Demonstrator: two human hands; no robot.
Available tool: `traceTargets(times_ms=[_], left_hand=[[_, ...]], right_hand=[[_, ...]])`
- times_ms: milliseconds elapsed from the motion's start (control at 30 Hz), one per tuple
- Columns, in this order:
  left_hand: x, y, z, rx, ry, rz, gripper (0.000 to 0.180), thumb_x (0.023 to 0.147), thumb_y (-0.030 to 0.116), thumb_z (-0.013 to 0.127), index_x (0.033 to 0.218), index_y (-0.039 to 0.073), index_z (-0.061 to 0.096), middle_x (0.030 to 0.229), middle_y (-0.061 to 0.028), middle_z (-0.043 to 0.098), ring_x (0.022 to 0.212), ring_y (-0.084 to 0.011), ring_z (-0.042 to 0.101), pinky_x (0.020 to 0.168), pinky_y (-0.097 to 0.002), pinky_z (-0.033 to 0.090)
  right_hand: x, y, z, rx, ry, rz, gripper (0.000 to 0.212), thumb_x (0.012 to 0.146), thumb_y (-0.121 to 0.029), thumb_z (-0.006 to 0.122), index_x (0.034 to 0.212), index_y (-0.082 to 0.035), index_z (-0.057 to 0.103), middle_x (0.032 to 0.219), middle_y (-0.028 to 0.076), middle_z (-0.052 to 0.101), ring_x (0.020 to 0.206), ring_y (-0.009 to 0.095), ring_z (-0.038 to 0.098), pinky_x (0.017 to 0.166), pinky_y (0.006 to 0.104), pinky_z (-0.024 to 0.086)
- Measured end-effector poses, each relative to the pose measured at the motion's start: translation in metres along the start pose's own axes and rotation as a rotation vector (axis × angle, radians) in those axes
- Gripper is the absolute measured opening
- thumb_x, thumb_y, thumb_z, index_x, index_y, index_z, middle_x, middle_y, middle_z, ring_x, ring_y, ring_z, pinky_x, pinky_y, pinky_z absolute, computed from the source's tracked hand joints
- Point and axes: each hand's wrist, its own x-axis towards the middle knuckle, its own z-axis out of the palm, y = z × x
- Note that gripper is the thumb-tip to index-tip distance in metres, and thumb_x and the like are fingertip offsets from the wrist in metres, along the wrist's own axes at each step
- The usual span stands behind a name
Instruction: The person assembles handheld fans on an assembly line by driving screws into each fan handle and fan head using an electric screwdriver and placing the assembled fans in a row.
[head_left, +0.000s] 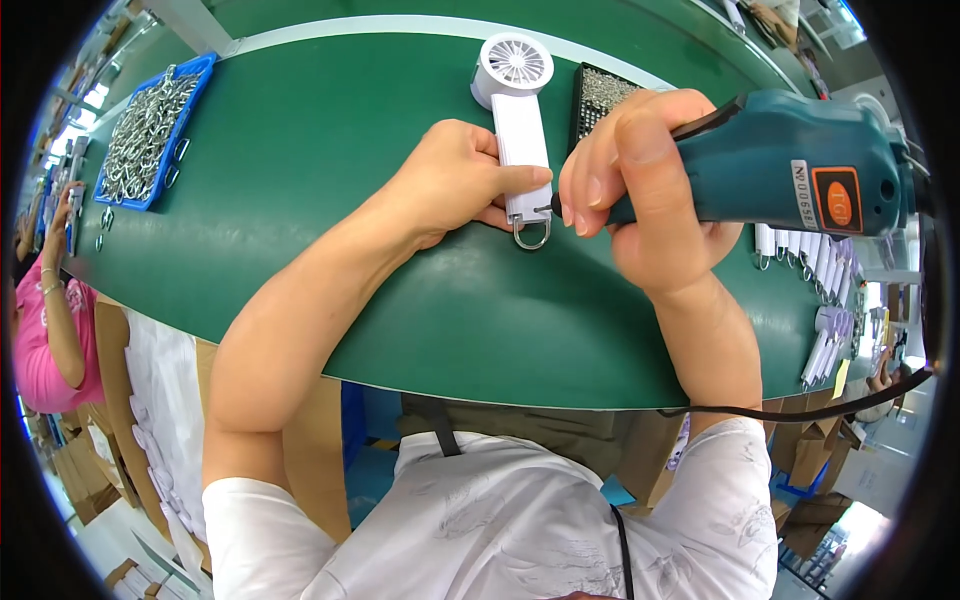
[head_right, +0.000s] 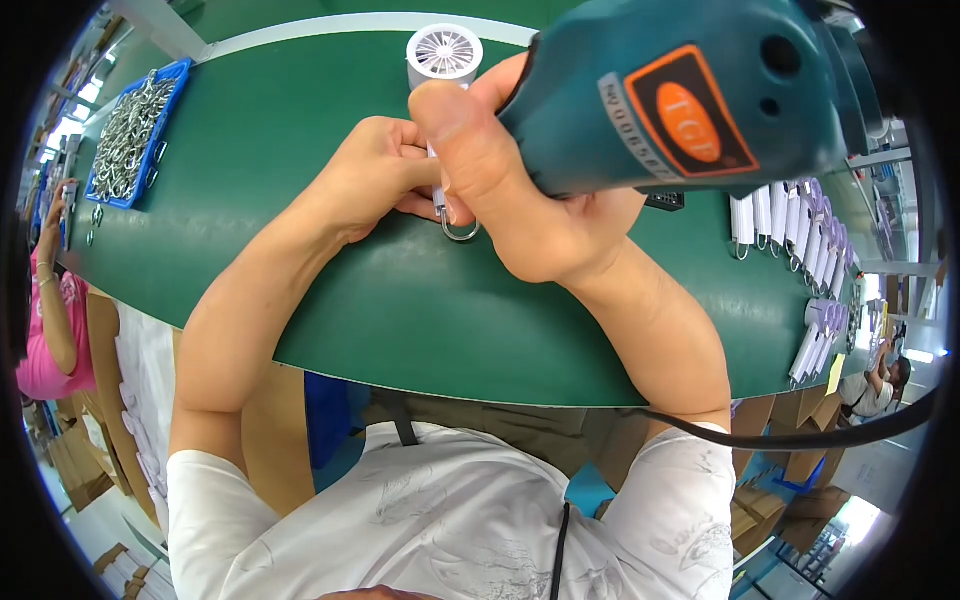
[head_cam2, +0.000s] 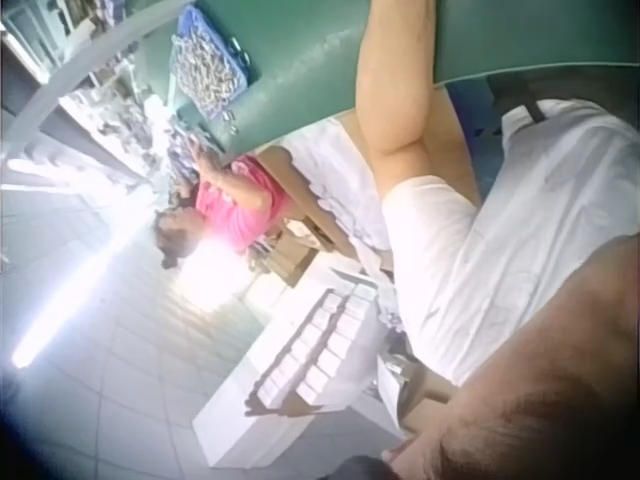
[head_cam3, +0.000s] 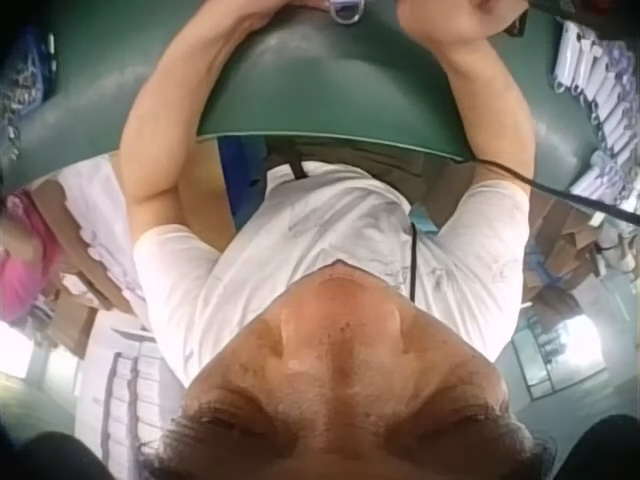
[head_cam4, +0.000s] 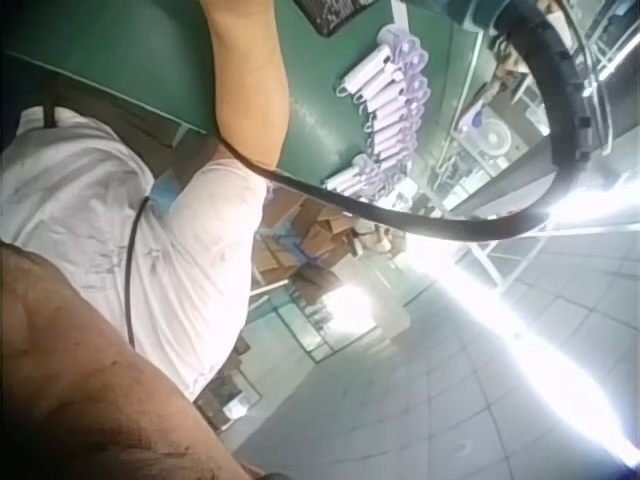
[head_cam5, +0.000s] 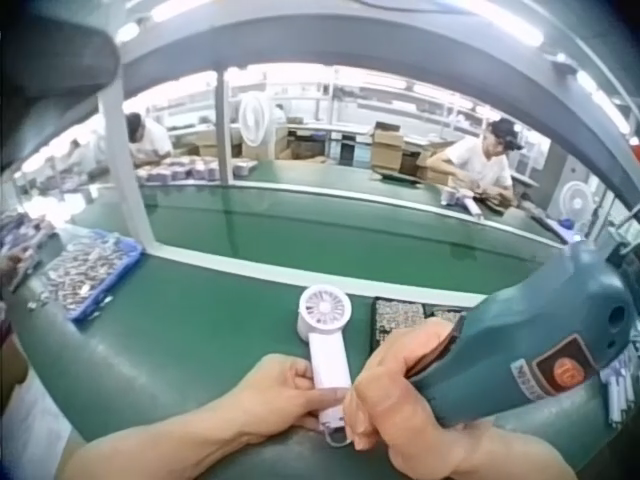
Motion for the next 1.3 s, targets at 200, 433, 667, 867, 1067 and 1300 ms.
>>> traceTargets(times_ms=[200, 433, 667, 867, 1067, 1300], left_hand=[[0.003, -0.001, 0.001, -0.011, 0.025, 0.010, 0.025, 0.088, 0.013, 0.078, 0.097, -0.008, 0.070, 0.088, -0.0159, 0.074, 0.075, -0.0199, 0.074, 0.062, -0.0288, 0.062], [0.005, -0.013, 0.011, -0.024, 0.091, 0.082, 0.022, 0.086, 0.012, 0.079, 0.089, -0.008, 0.070, 0.084, -0.0146, 0.074, 0.068, -0.0183, 0.072, 0.055, -0.0295, 0.060], [-0.033, 0.005, 0.022, 0.510, 0.511, 0.252, 0.040, 0.074, 0.020, 0.085, 0.095, -0.003, 0.060, 0.087, -0.0159, 0.073, 0.076, -0.0205, 0.072, 0.069, -0.0340, 0.057], [-0.073, -0.030, 0.033, 0.779, 0.669, 0.727, 0.029, 0.077, 0.003, 0.077, 0.098, 0.000, 0.058, 0.080, -0.0152, 0.067, 0.070, -0.0257, 0.069, 0.065, -0.0362, 0.055], [-0.102, -0.058, 0.069, 0.998, 0.655, 0.798, 0.036, 0.075, -0.001, 0.079, 0.103, -0.002, 0.055, 0.096, -0.0196, 0.062, 0.083, -0.0340, 0.065, 0.072, -0.0403, 0.053], [-0.109, -0.039, 0.100, 0.724, 0.370, 0.584, 0.046, 0.080, 0.010, 0.084, 0.113, -0.005, 0.056, 0.095, -0.0173, 0.067, 0.079, -0.0252, 0.069, 0.065, -0.0356, 0.055]], right_hand=[[0.001, 0.003, 0.004, 0.011, -0.003, -0.042, 0.012, 0.104, -0.011, 0.054, 0.095, -0.003, 0.052, 0.067, 0.008, 0.055, 0.046, 0.015, 0.050, 0.047, 0.0327, 0.048], [0.000, 0.004, -0.001, 0.140, 0.119, -0.003, 0.010, 0.102, -0.006, 0.054, 0.100, 0.003, 0.059, 0.063, 0.007, 0.055, 0.043, 0.018, 0.051, 0.043, 0.0339, 0.046], [0.004, -0.060, -0.037, 0.286, 0.331, 0.119, 0.019, 0.099, -0.012, 0.063, 0.103, 0.007, 0.063, 0.061, 0.007, 0.054, 0.041, 0.016, 0.053, 0.041, 0.0324, 0.046], [-0.033, -0.040, -0.053, 0.070, 0.399, 0.709, 0.028, 0.091, -0.016, 0.075, 0.104, 0.006, 0.063, 0.061, 0.005, 0.055, 0.038, 0.014, 0.051, 0.037, 0.0308, 0.042], [-0.050, -0.028, -0.052, -0.039, 0.207, 0.837, 0.033, 0.087, -0.025, 0.079, 0.100, 0.003, 0.067, 0.067, 0.008, 0.063, 0.043, 0.012, 0.056, 0.039, 0.0282, 0.045], [-0.057, -0.021, -0.065, -0.106, 0.267, 0.863, 0.028, 0.086, -0.010, 0.071, 0.106, 0.007, 0.064, 0.069, 0.010, 0.063, 0.043, 0.012, 0.054, 0.039, 0.0281, 0.045]])
